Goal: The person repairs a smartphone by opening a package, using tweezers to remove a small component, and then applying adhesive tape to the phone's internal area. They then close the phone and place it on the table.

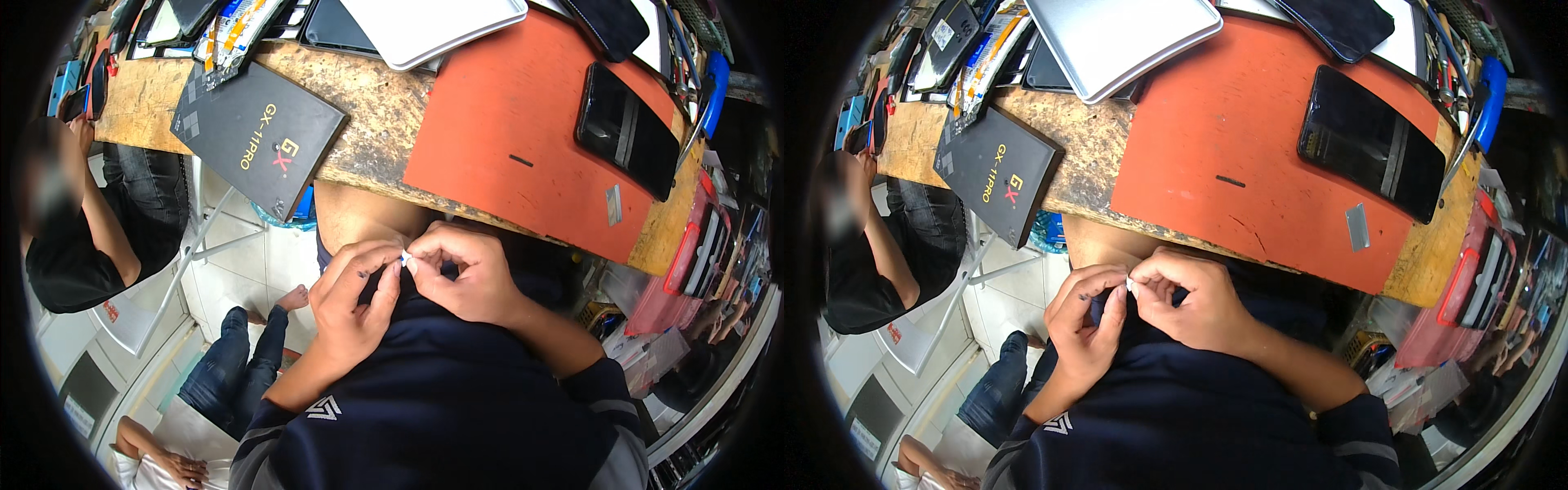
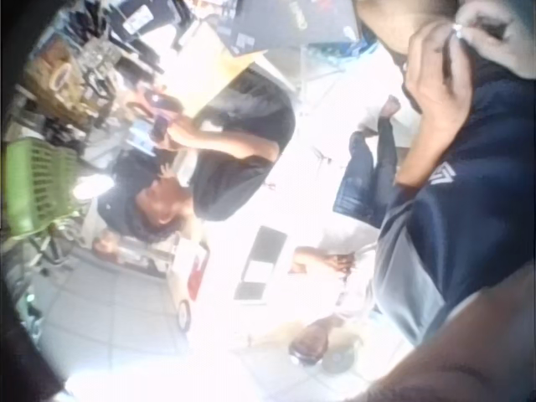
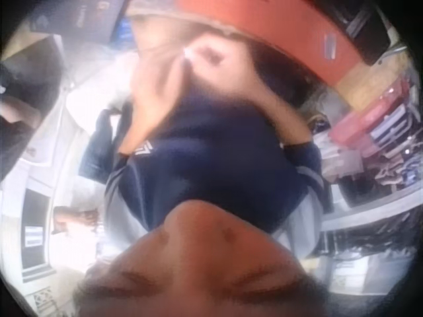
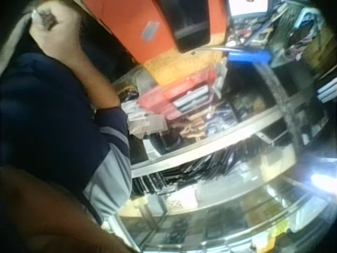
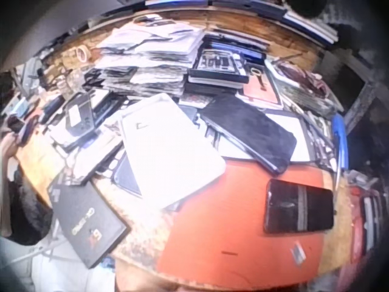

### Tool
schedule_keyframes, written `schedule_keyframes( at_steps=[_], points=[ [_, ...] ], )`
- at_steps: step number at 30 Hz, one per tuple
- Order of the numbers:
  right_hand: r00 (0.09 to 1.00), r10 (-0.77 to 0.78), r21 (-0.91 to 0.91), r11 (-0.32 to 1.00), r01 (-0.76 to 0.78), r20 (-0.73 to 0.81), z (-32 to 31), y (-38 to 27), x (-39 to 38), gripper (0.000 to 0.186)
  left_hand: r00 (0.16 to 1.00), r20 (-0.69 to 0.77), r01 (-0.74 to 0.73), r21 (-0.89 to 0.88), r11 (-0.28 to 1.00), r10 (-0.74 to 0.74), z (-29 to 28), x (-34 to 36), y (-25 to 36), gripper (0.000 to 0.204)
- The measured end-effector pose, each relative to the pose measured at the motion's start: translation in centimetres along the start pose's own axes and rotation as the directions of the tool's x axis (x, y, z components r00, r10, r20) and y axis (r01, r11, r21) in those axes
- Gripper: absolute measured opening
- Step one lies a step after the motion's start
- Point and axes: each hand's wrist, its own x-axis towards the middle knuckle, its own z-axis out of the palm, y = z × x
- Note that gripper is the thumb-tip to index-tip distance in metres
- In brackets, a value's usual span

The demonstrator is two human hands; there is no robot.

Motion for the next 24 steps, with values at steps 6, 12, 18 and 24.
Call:
schedule_keyframes(
  at_steps=[6,12,18,24],
  points=[
    [0.983,-0.184,-0.157,0.971,0.178,-0.022,-0.1,0.4,0.4,0.020,0.952,0.129,0.306,-0.479,0.823,-0.278,-0.1,-0.4,-0.2,0.017],
    [0.983,-0.178,-0.031,0.984,0.177,-0.042,0.2,1.4,0.0,0.019,0.937,0.147,0.332,-0.655,0.679,-0.317,0.8,-0.6,-1.1,0.013],
    [0.994,0.085,0.321,0.946,-0.056,-0.075,0.7,1.8,-0.6,0.011,0.973,-0.083,0.135,-0.559,0.818,-0.218,2.0,-1.1,-0.8,0.011],
    [0.966,0.254,0.396,0.892,-0.216,-0.045,0.7,1.4,-0.3,0.006,0.993,-0.112,-0.015,-0.370,0.929,-0.028,1.8,-0.8,-1.4,0.010]
  ],
)
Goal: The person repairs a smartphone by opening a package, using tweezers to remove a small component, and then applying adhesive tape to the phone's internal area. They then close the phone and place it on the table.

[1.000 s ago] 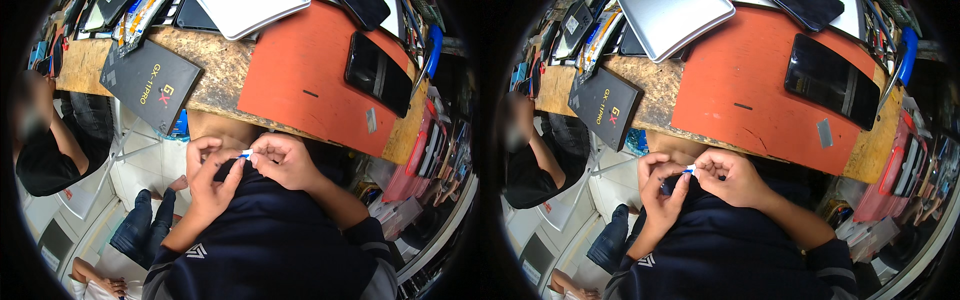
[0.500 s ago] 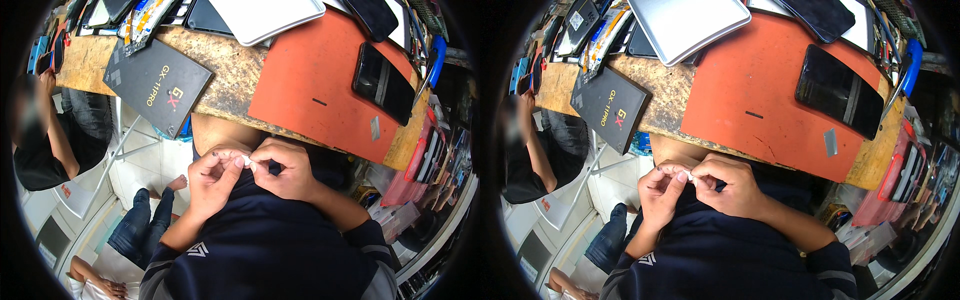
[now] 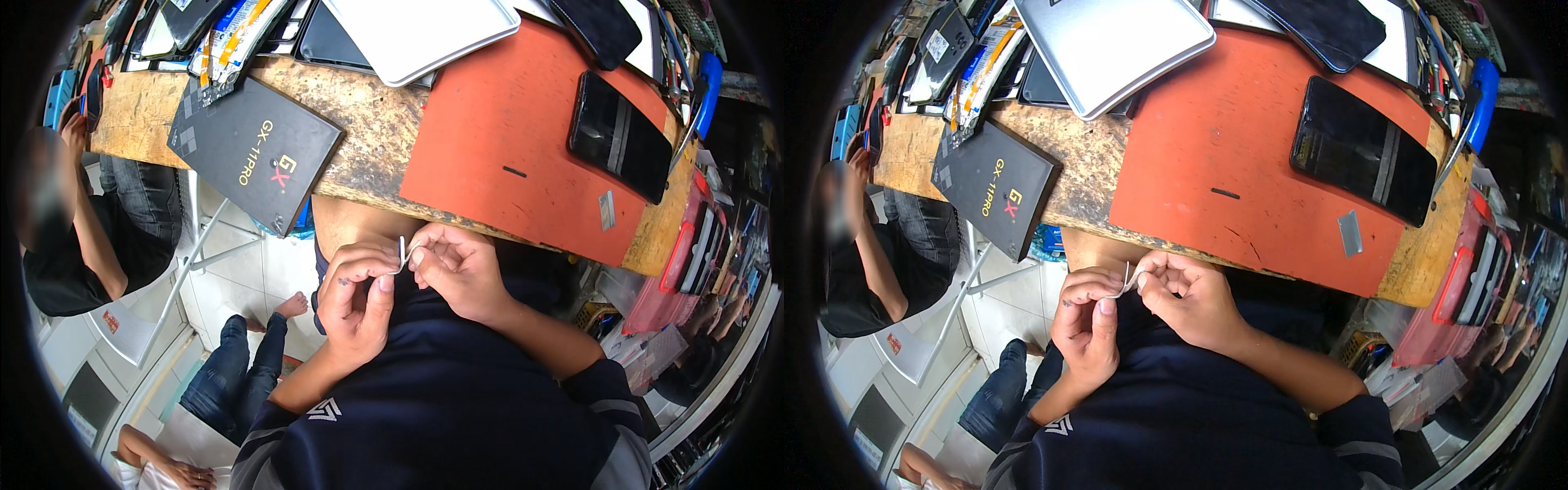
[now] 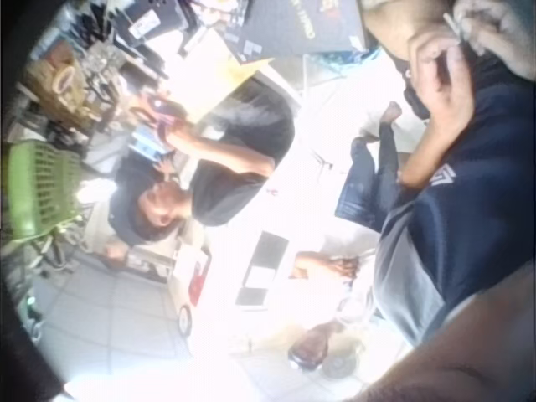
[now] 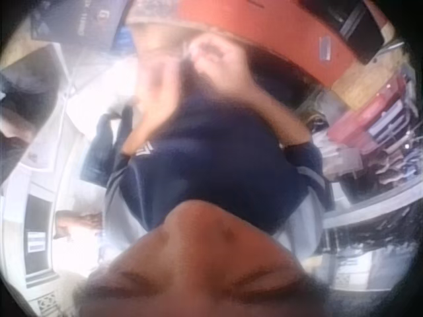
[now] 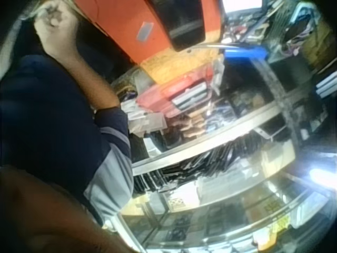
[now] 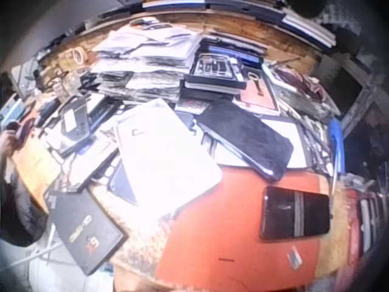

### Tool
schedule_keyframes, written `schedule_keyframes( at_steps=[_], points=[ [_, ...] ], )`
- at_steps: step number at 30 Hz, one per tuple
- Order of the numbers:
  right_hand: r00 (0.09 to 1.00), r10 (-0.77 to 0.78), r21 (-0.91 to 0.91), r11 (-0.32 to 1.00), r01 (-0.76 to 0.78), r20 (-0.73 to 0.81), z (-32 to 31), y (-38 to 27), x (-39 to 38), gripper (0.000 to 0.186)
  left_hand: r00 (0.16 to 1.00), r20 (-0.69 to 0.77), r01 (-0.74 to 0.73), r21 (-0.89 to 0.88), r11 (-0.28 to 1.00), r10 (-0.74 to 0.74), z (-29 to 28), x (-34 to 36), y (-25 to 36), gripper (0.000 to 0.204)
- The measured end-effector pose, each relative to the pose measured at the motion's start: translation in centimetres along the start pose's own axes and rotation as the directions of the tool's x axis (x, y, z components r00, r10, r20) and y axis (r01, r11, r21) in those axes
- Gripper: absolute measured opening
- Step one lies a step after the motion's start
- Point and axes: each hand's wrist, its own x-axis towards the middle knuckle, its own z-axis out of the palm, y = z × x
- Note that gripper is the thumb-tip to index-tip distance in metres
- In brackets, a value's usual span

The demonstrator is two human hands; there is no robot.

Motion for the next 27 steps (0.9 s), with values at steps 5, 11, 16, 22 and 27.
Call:
schedule_keyframes(
  at_steps=[5,11,16,22,27],
  points=[
    [0.998,0.059,0.006,0.998,-0.059,-0.007,0.2,-0.3,0.2,0.005,0.993,0.059,-0.111,0.132,0.985,0.104,-0.6,-0.1,-0.1,0.011],
    [0.980,0.134,0.013,0.990,-0.138,0.149,-1.1,-0.3,0.3,0.009,1.000,0.017,0.009,-0.026,1.000,-0.008,-1.8,-0.3,-0.8,0.017],
    [0.918,0.233,0.102,0.955,-0.278,0.322,-2.3,-0.3,0.8,0.015,0.894,0.423,0.206,-0.095,0.974,-0.148,-3.9,2.9,0.2,0.026],
    [0.907,0.264,0.109,0.943,-0.314,0.329,-1.6,0.3,0.8,0.009,0.860,0.443,0.280,0.009,0.960,-0.255,-3.3,3.4,0.4,0.018],
    [1.000,-0.024,-0.214,0.977,0.020,-0.016,-0.8,-0.2,-1.3,0.012,0.926,0.354,-0.014,0.387,0.922,-0.134,-2.6,4.1,1.7,0.013]
  ],
)
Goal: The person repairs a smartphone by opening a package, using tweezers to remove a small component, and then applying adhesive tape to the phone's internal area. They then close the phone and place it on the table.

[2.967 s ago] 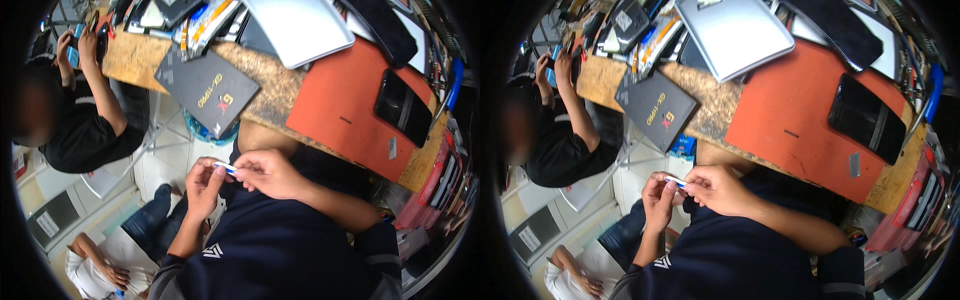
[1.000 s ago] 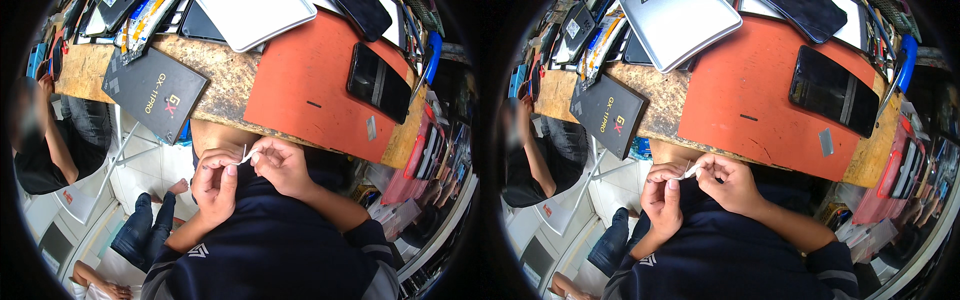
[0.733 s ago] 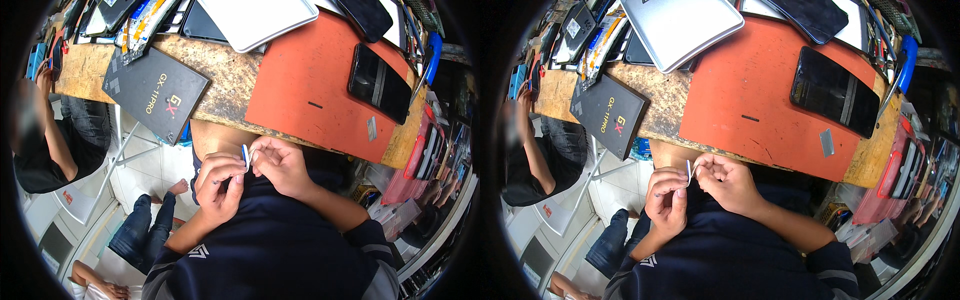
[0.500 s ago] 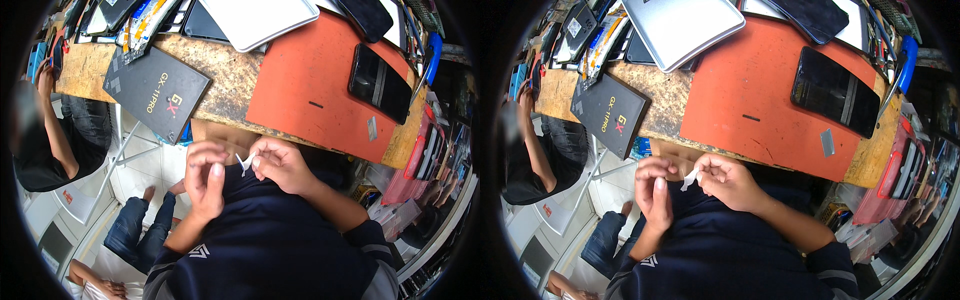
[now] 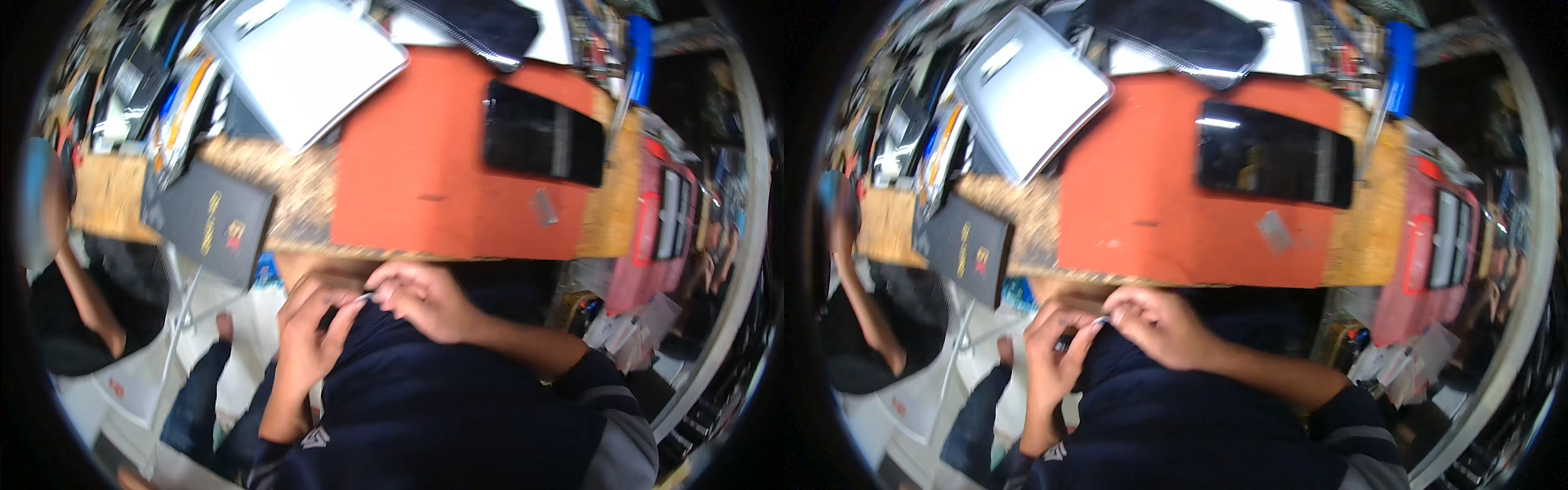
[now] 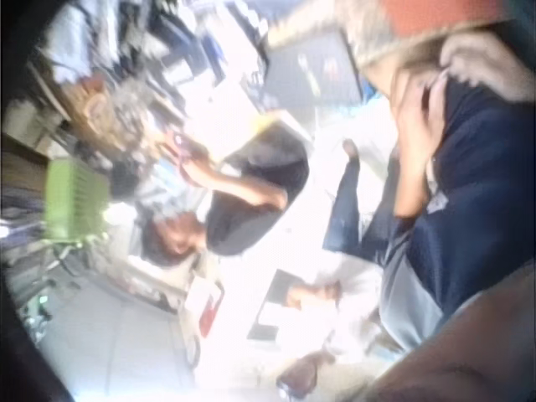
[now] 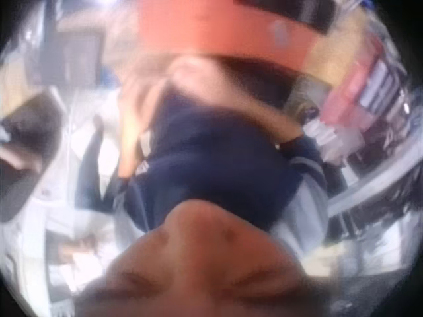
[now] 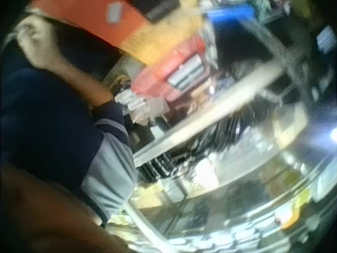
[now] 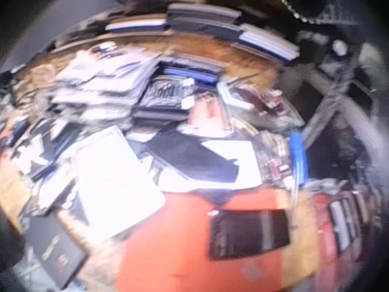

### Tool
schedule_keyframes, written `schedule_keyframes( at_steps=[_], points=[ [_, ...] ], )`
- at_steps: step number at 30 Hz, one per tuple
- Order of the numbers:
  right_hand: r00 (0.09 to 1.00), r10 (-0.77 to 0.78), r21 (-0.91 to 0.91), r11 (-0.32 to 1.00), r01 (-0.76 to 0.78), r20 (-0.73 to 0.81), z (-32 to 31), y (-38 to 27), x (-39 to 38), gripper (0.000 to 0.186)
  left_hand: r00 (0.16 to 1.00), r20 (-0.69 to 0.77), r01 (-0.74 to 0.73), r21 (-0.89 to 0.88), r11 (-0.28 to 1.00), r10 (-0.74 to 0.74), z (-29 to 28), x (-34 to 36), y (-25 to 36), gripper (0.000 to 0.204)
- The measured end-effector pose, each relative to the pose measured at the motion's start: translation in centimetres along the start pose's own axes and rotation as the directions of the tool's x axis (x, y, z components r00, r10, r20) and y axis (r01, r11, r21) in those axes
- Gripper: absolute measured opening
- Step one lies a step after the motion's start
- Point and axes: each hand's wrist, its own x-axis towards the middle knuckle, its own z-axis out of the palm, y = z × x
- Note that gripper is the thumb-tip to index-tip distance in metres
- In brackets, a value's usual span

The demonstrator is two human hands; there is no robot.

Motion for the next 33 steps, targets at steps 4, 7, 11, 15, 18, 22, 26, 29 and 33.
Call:
schedule_keyframes(
  at_steps=[4,7,11,15,18,22,26,29,33],
  points=[
    [0.884,-0.458,-0.439,0.778,0.448,0.092,-0.4,-0.4,0.0,0.007,0.997,0.026,0.076,0.026,0.997,-0.076,0.4,-0.6,0.6,0.012],
    [0.936,-0.330,-0.328,0.877,0.352,0.123,-0.8,-1.8,-0.7,0.005,0.996,0.081,0.044,0.053,0.998,-0.048,-0.1,-0.5,1.1,0.011],
    [0.939,-0.331,-0.164,0.925,0.342,0.092,-0.9,-2.9,-1.6,0.006,0.998,0.058,0.031,-0.378,0.925,-0.010,0.4,-0.7,0.6,0.013],
    [0.856,-0.518,-0.383,0.791,0.478,-0.001,-0.2,-4.4,-2.7,0.007,1.000,0.002,0.016,-0.520,0.854,-0.018,0.9,-1.1,1.4,0.017],
    [0.543,-0.829,-0.773,0.254,0.581,0.136,-4.0,-10.5,-2.7,0.018,0.988,-0.119,0.011,-0.593,0.805,-0.101,0.8,-1.3,1.5,0.022],
    [0.480,-0.868,-0.974,0.203,0.101,-0.131,-13.9,-20.2,2.0,0.016,0.950,-0.140,0.133,-0.624,0.770,-0.278,0.7,-1.5,1.5,0.012],
    [0.750,-0.622,-0.935,-0.083,-0.346,-0.223,-23.6,-22.8,7.1,0.023,0.959,-0.178,0.036,-0.693,0.720,-0.219,1.7,0.9,2.5,0.011],
    [0.765,-0.583,-0.938,-0.015,-0.347,-0.273,-25.0,-23.0,9.0,0.037,0.964,-0.261,-0.122,-0.620,0.775,-0.056,1.7,0.9,1.4,0.014],
    [0.756,-0.521,-0.918,0.192,-0.347,-0.395,-26.3,-23.6,9.4,0.053,0.938,-0.346,-0.223,-0.627,0.747,-0.010,2.3,0.6,0.6,0.022]
  ],
)
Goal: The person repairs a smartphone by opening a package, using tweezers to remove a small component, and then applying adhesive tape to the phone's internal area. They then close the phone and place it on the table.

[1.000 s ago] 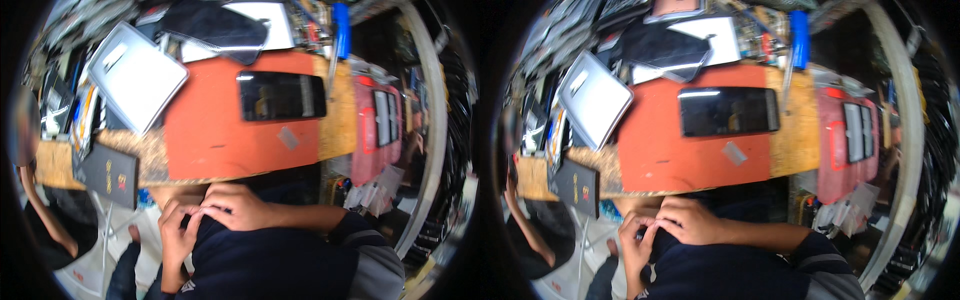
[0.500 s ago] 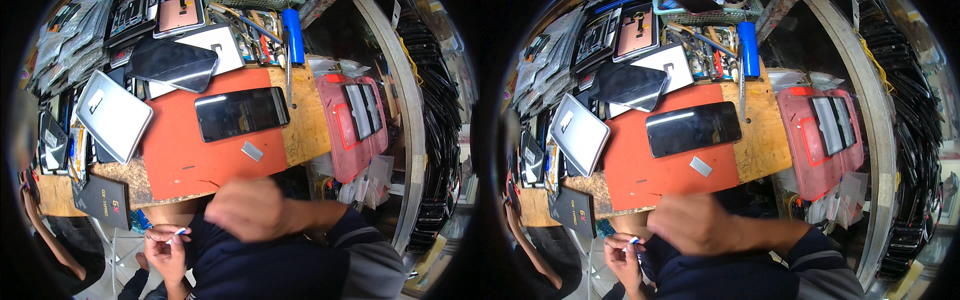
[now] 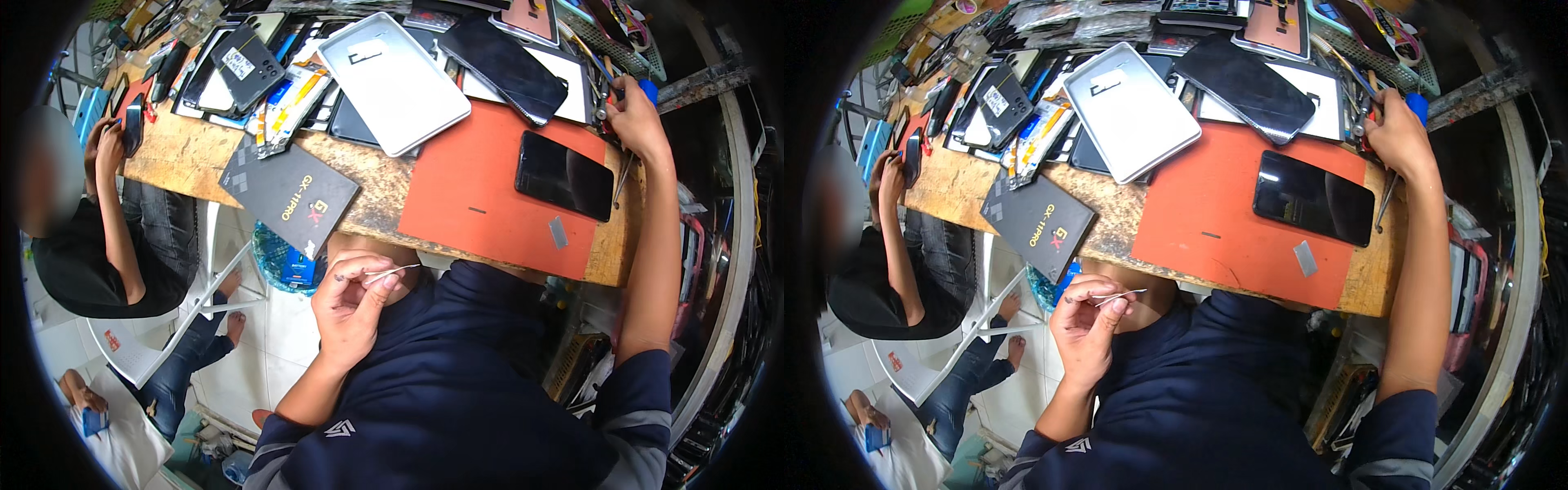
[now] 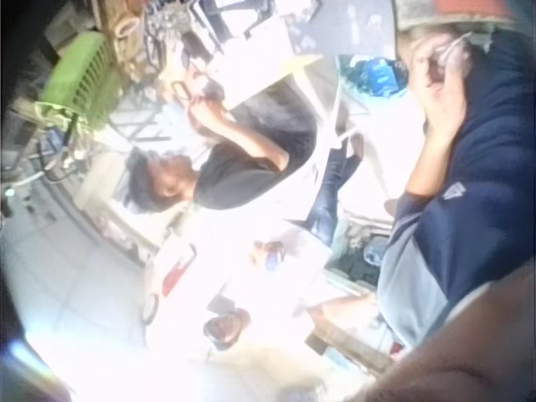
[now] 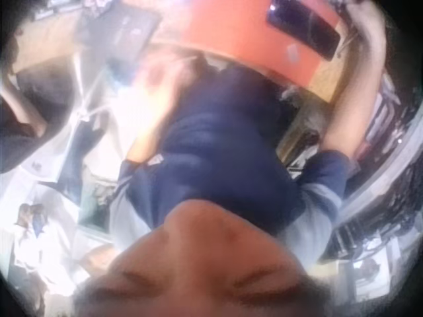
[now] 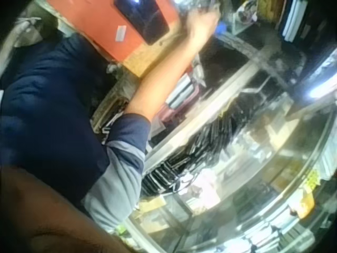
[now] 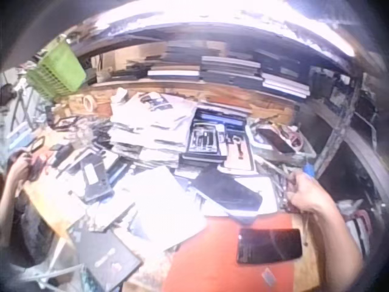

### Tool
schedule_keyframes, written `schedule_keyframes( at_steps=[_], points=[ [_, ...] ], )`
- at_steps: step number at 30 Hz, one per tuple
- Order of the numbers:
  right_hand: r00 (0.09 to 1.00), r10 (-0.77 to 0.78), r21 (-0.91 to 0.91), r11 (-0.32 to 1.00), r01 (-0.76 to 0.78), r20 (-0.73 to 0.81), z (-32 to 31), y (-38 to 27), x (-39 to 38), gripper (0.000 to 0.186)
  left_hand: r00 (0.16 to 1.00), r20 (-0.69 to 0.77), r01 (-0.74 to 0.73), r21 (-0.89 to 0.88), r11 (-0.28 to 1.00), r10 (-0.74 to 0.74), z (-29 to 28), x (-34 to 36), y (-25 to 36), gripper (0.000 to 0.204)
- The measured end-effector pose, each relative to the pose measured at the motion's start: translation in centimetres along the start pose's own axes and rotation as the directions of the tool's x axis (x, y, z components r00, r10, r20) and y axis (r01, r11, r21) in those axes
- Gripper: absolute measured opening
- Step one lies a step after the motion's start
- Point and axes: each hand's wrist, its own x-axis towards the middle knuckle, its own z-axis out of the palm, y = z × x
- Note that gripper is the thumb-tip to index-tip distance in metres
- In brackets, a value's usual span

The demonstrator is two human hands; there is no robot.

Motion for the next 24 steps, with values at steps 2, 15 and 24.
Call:
schedule_keyframes(
  at_steps=[2,15,24],
  points=[
    [0.999,0.048,0.025,0.998,-0.049,0.023,-0.6,-0.3,0.1,0.051,1.000,0.003,-0.016,-0.019,1.000,0.016,-0.1,-0.2,-0.2,0.027],
    [0.991,-0.132,0.634,0.769,0.084,0.029,-5.8,-7.4,-18.4,0.016,0.998,0.036,-0.040,-0.086,0.995,0.043,-0.8,-0.4,-0.4,0.031],
    [0.845,-0.431,0.878,0.470,-0.090,0.317,3.3,-16.0,-25.6,0.016,0.934,0.197,-0.356,0.488,0.797,0.297,-0.7,0.9,1.5,0.021]
  ],
)
